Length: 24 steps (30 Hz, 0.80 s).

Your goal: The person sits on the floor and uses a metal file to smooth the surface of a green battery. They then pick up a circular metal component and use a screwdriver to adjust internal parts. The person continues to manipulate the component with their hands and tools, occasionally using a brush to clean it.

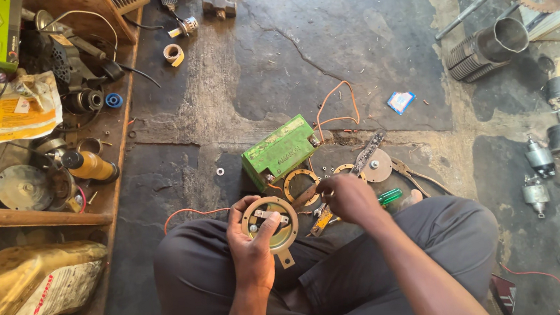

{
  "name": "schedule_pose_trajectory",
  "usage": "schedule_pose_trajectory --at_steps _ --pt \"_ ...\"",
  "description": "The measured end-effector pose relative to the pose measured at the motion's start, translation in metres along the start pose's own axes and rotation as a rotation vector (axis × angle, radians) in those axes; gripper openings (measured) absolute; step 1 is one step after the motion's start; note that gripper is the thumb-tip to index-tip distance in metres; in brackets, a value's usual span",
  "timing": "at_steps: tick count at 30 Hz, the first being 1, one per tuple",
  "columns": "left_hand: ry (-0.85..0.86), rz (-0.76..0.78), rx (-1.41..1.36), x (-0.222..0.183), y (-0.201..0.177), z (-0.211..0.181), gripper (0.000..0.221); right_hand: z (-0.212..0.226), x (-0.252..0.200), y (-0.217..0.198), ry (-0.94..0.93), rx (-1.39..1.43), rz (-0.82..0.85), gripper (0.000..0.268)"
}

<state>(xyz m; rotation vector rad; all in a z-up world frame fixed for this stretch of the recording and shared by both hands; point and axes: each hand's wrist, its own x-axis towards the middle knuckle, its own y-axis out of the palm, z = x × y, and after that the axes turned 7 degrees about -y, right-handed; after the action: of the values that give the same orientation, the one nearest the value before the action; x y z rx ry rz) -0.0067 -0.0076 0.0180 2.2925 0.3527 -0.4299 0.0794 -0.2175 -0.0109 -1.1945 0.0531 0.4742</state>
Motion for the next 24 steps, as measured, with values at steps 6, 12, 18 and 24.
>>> schedule_pose_trajectory --at_steps 6,12,18,24 --pt "-0.006 0.011 0.024 -0.004 0.000 -0.001 0.040 -0.008 0.003 0.035 -0.171 -0.261 0.114 0.032" --pt "-0.009 0.013 0.057 -0.005 -0.002 -0.002 0.041 0.005 0.010 0.042 -0.238 -0.275 0.046 0.041" --pt "-0.014 0.006 0.099 -0.003 -0.001 -0.001 0.041 0.006 0.014 0.006 -0.045 -0.186 -0.027 0.024" --pt "-0.053 -0.012 0.131 0.000 0.000 -0.001 0.041 0.002 -0.008 -0.033 -0.207 1.089 -0.460 0.019"
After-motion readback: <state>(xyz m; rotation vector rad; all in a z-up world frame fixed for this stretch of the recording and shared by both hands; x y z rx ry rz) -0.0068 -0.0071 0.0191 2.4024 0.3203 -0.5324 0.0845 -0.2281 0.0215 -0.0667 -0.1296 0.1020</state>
